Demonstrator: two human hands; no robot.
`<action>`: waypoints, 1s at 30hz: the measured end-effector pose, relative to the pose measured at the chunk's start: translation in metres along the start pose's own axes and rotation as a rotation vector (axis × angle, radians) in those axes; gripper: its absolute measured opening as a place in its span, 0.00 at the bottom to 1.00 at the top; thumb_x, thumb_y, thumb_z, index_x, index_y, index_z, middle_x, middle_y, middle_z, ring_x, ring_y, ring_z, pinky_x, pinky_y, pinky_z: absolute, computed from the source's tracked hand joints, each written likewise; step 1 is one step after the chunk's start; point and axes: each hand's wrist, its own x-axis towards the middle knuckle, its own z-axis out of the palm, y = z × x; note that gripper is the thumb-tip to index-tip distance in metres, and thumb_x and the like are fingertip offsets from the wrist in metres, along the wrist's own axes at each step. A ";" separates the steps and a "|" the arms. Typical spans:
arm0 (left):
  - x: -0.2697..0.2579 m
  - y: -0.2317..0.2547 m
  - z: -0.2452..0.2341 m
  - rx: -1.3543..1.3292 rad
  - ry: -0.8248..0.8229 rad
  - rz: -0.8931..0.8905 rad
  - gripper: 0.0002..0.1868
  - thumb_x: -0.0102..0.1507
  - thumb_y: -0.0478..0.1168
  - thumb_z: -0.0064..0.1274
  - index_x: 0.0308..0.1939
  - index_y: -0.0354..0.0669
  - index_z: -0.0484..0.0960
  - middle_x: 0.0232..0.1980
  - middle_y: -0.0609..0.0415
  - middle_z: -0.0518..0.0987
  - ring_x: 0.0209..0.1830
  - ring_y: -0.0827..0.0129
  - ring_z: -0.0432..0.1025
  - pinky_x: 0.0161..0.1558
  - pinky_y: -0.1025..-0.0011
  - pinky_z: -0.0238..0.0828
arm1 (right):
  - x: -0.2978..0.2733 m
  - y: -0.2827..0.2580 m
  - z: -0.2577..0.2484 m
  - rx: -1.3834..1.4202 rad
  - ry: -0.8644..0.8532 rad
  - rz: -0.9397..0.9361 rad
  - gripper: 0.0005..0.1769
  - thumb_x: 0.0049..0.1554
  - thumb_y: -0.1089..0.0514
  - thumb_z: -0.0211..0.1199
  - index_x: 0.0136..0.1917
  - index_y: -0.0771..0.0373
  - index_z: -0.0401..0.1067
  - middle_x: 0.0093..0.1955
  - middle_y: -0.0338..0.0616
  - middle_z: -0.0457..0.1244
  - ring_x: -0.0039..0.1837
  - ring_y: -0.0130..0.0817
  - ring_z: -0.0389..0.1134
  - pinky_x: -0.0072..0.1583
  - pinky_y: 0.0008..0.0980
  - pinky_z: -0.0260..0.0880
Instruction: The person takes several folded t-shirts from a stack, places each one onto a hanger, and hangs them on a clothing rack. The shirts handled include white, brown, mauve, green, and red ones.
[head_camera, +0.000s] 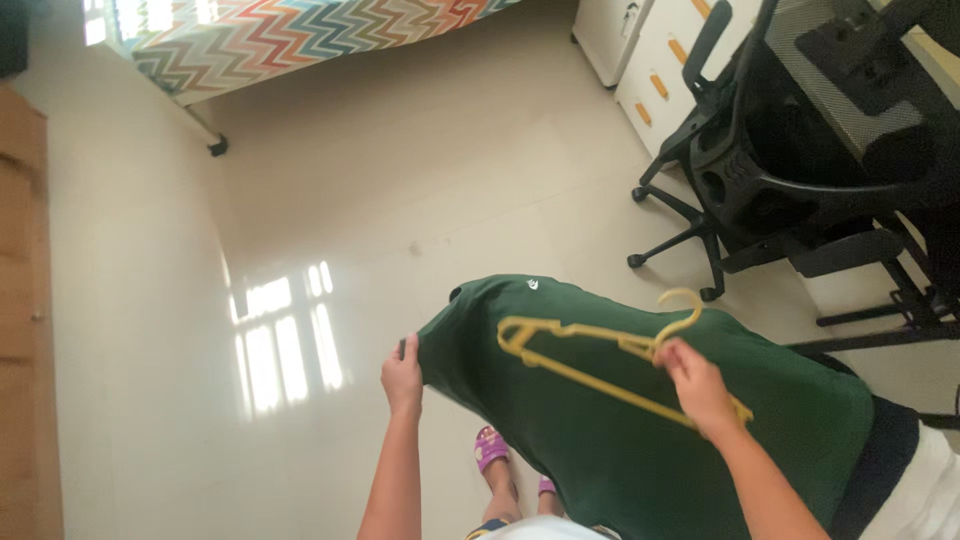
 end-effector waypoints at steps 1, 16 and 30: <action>-0.011 0.002 -0.003 -0.067 0.002 -0.027 0.28 0.62 0.58 0.55 0.48 0.35 0.87 0.38 0.51 0.85 0.39 0.68 0.76 0.45 0.67 0.71 | 0.006 -0.014 -0.006 -0.021 0.058 -0.126 0.19 0.67 0.45 0.50 0.53 0.61 0.72 0.43 0.52 0.68 0.48 0.51 0.70 0.52 0.44 0.68; -0.115 0.039 0.017 -0.050 -0.068 0.416 0.16 0.69 0.48 0.51 0.46 0.36 0.79 0.38 0.42 0.82 0.37 0.54 0.76 0.44 0.62 0.73 | 0.092 -0.243 0.150 -0.465 -0.105 -0.359 0.54 0.48 0.42 0.74 0.74 0.69 0.49 0.69 0.63 0.53 0.71 0.59 0.56 0.65 0.61 0.60; -0.226 0.114 -0.015 -0.084 -0.363 0.394 0.11 0.70 0.42 0.52 0.42 0.38 0.71 0.29 0.48 0.68 0.28 0.66 0.61 0.35 0.70 0.66 | 0.121 -0.224 0.240 -0.927 0.102 -0.736 0.22 0.61 0.58 0.58 0.68 0.53 0.62 0.58 0.43 0.61 0.63 0.44 0.62 0.61 0.67 0.60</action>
